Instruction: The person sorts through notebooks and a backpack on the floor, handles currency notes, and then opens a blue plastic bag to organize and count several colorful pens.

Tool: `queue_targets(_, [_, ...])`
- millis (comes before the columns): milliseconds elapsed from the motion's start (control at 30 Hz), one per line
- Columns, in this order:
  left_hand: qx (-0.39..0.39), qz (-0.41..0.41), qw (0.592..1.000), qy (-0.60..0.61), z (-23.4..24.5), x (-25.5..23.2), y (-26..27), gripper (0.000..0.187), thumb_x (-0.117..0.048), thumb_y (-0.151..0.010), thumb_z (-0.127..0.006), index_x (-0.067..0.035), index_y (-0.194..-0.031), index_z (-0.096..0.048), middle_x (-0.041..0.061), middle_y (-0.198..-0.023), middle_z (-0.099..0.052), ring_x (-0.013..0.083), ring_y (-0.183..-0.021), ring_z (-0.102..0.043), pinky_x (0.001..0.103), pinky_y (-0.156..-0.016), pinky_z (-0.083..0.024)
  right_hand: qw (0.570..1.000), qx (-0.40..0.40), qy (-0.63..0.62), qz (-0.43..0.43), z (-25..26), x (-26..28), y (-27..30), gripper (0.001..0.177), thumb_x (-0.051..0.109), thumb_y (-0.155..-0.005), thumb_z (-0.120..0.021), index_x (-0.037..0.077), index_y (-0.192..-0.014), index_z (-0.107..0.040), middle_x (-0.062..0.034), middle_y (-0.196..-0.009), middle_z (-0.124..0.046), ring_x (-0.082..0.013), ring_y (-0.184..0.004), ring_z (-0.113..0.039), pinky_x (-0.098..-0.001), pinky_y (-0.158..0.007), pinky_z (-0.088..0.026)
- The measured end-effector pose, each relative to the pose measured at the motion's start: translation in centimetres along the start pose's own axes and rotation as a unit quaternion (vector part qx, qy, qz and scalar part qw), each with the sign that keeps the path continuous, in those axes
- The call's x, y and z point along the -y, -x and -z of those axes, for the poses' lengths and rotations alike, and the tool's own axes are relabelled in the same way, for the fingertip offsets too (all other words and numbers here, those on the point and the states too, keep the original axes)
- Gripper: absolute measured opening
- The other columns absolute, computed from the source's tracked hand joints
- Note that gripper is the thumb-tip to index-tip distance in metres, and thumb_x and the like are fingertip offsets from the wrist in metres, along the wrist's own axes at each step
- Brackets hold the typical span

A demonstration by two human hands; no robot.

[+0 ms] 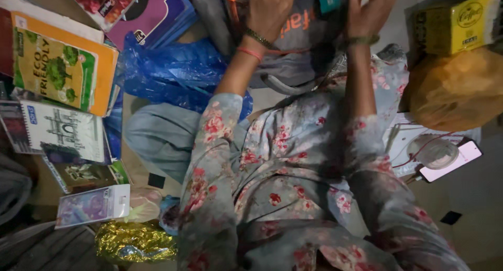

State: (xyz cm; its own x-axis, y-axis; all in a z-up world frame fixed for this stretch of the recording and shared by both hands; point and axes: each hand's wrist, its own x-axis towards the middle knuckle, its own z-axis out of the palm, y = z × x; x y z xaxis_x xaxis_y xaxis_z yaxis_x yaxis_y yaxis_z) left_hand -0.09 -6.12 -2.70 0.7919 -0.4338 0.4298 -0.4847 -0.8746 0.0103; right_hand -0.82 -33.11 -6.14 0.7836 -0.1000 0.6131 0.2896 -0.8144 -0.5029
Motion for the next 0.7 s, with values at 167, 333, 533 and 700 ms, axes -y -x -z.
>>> queue_targets(167, [-0.003,0.03,1.0,0.001,-0.8,-0.6,0.8,0.017,-0.019,-0.091,-0.061,-0.019,-0.107,-0.065,0.0,-0.096,-0.064,0.0211,-0.093,-0.061,0.042,-0.076,-0.045,0.979,0.203,0.021,-0.003,4.2,7.9,3.5,0.067,0.019,-0.075,-0.08,0.001,-0.136,-0.06,-0.0268,-0.128,-0.055,-0.0465,-0.111,-0.051,-0.0515,-0.095,-0.045])
queue_targets(333, [0.025,0.026,0.999,0.011,-0.5,-0.3,0.5,0.017,-0.022,-0.092,-0.062,-0.019,-0.108,-0.065,0.0,-0.098,-0.065,0.0214,-0.095,-0.061,0.041,-0.078,-0.046,0.965,0.229,0.053,0.117,-1.2,7.6,3.3,0.032,0.019,-0.094,-0.075,0.01,-0.125,-0.07,-0.0157,-0.123,-0.059,-0.0406,-0.117,-0.052,-0.0511,-0.096,-0.045])
queue_targets(533, [-0.008,0.026,0.999,-0.025,0.9,-0.4,0.6,0.033,-0.021,-0.094,-0.06,-0.016,-0.126,-0.064,-0.002,-0.114,-0.061,0.0221,-0.103,-0.058,0.039,-0.086,-0.05,0.919,0.266,0.151,0.25,-8.0,0.7,4.4,0.023,0.02,-0.092,-0.061,0.009,-0.108,-0.074,-0.0131,-0.128,-0.061,-0.036,-0.129,-0.051,-0.0524,-0.105,-0.041])
queue_targets(700, [0.039,0.02,0.999,-0.009,0.0,-0.6,1.3,0.045,-0.018,-0.091,-0.062,-0.014,-0.136,-0.063,-0.003,-0.121,-0.059,0.0236,-0.101,-0.056,0.042,-0.078,-0.049,0.917,0.282,0.208,0.193,-8.7,-0.6,3.8,0.031,0.015,-0.095,-0.056,0.005,-0.121,-0.07,-0.0149,-0.132,-0.062,-0.0373,-0.13,-0.05,-0.0587,-0.107,-0.035])
